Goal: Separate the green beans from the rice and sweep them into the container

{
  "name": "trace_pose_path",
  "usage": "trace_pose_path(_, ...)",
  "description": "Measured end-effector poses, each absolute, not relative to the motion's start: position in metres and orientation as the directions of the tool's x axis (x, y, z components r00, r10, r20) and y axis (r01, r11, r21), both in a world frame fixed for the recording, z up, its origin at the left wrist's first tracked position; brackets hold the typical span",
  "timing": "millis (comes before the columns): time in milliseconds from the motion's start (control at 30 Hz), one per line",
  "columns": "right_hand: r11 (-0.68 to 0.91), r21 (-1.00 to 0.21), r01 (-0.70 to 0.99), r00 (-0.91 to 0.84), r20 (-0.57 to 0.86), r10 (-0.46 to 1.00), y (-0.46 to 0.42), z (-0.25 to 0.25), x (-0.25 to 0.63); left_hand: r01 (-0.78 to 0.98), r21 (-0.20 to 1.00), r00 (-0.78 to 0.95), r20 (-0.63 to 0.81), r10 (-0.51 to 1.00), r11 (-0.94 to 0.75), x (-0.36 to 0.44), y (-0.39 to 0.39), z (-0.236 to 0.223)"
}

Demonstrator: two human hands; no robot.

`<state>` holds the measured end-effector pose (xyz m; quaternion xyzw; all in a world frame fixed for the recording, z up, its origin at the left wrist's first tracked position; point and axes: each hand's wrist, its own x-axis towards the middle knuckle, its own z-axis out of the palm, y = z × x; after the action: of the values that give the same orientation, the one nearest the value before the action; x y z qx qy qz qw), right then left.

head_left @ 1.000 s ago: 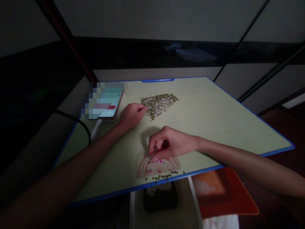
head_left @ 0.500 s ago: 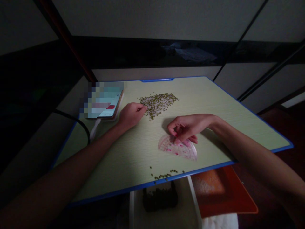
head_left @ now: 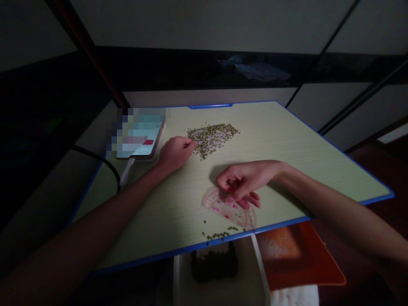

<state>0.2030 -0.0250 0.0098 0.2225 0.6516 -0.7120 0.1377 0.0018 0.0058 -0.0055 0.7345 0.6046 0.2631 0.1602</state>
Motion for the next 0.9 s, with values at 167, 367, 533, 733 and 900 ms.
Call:
trace_pose_path(167,-0.117,-0.879,0.463,-0.871,-0.475,0.127,-0.03,0.01,0.199,0.804,0.553,0.131,0.197,0.972,-0.22,0.002,0.005,-0.005)
trace_pose_path(367,-0.12,-0.894,0.432,-0.882,-0.447,0.151,-0.037,0.009,0.192,0.805,0.553,0.127,0.191,0.973,-0.214,0.002,0.005,-0.005)
trace_pose_path(533,-0.14,-0.906,0.4,-0.891,-0.42,0.174,-0.042,0.007,0.187,0.804,0.553,0.135,0.191,0.972,-0.22,0.001,0.006,-0.006)
trace_pose_path(733,-0.103,-0.926,0.363,-0.901,-0.377,0.214,-0.042,0.007,0.185,0.799,0.558,0.141,0.191,0.971,-0.226,0.001,0.006,-0.005)
trace_pose_path(900,0.063,-0.967,0.248,-0.902,-0.207,0.379,-0.036,0.006,0.185,0.798,0.56,0.139,0.188,0.972,-0.222,0.002,0.005,-0.005)
